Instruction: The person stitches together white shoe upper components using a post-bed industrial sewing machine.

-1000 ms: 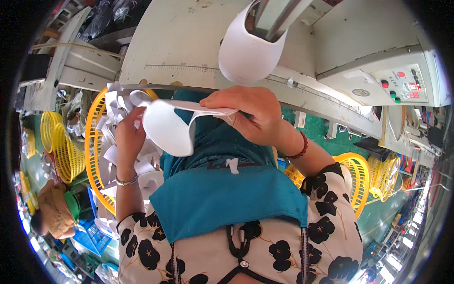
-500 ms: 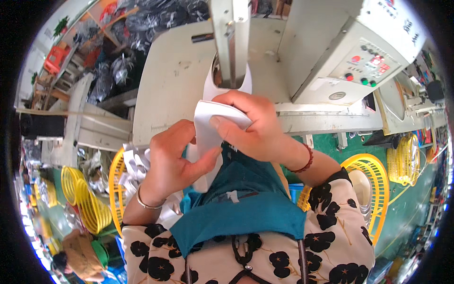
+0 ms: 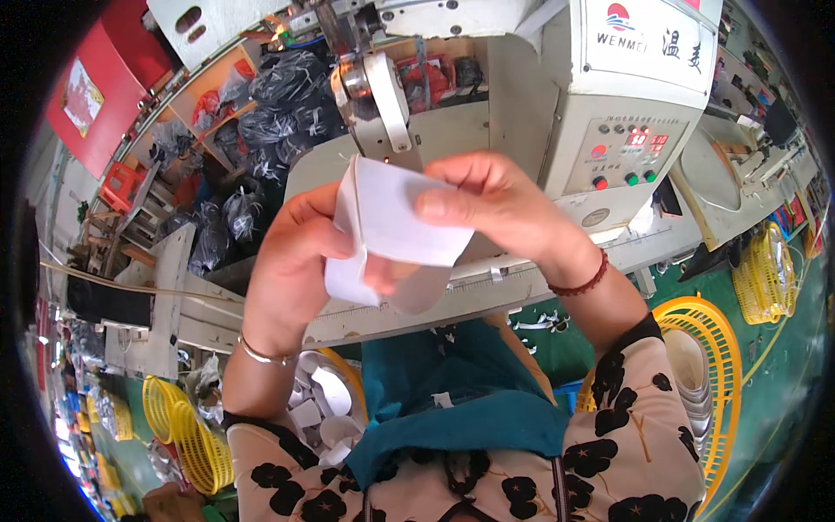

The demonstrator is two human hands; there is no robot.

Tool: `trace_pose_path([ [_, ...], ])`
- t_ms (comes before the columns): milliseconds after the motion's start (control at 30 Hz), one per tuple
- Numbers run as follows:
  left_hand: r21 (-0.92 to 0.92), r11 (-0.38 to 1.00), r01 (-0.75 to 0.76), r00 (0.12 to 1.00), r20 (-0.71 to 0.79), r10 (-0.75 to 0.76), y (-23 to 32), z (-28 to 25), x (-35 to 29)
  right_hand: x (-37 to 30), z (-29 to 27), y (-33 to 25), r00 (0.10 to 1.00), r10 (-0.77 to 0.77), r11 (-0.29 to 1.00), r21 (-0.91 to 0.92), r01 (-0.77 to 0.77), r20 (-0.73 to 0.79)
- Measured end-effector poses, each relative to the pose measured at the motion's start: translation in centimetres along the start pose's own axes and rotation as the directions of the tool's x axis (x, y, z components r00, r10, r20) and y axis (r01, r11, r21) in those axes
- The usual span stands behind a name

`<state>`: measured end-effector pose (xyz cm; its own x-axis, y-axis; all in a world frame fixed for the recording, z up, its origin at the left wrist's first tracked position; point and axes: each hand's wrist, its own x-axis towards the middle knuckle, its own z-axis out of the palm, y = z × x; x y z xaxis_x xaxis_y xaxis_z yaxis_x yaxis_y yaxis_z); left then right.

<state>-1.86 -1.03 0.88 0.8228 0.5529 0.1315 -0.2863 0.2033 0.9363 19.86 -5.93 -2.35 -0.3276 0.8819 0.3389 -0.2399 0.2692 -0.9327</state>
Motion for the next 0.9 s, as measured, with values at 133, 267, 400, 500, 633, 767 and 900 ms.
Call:
trace_pose_path([
  [133,-0.114,0.992,-0.05,0.99,0.123,0.064,2.7,-2.6,1.6,2.1,-1.2,-1.5,0.98,-0.178,0.982,0.05,0.183,-0.093],
  [267,0.262,0.954,-0.143,0.986,-0.046,0.16,4.4,-3.7,3.8,4.3,-1.8,-1.9,0.96,-0.255,0.958,0.105,0.268,-0.117],
  [400,0.29,0.943,-0.161,0.972,-0.121,0.204,5.2,-4.3,5.7,6.1,-2.8,-1.0,0.92,-0.312,0.94,0.064,0.335,-0.237],
  [500,0.269,0.944,-0.191,0.963,-0.134,0.233,4.9,-5.1,6.3,7.0,-2.9,-1.0,0.916,-0.284,0.935,0.131,0.33,-0.284],
  [633,0.18,0.958,-0.223,0.958,-0.139,0.249,4.8,-5.6,7.0,7.5,-3.2,-0.8,0.913,-0.278,0.93,0.156,0.334,-0.298],
  [767,0.113,0.964,-0.24,0.964,-0.087,0.25,4.4,-6.5,7.6,8.4,-3.8,-0.3,0.921,-0.254,0.917,0.229,0.327,-0.295],
  [900,0.041,0.972,-0.233,0.955,-0.179,0.237,4.3,-6.5,8.1,9.0,-3.8,-0.3,0.922,-0.199,0.914,0.275,0.297,-0.333],
])
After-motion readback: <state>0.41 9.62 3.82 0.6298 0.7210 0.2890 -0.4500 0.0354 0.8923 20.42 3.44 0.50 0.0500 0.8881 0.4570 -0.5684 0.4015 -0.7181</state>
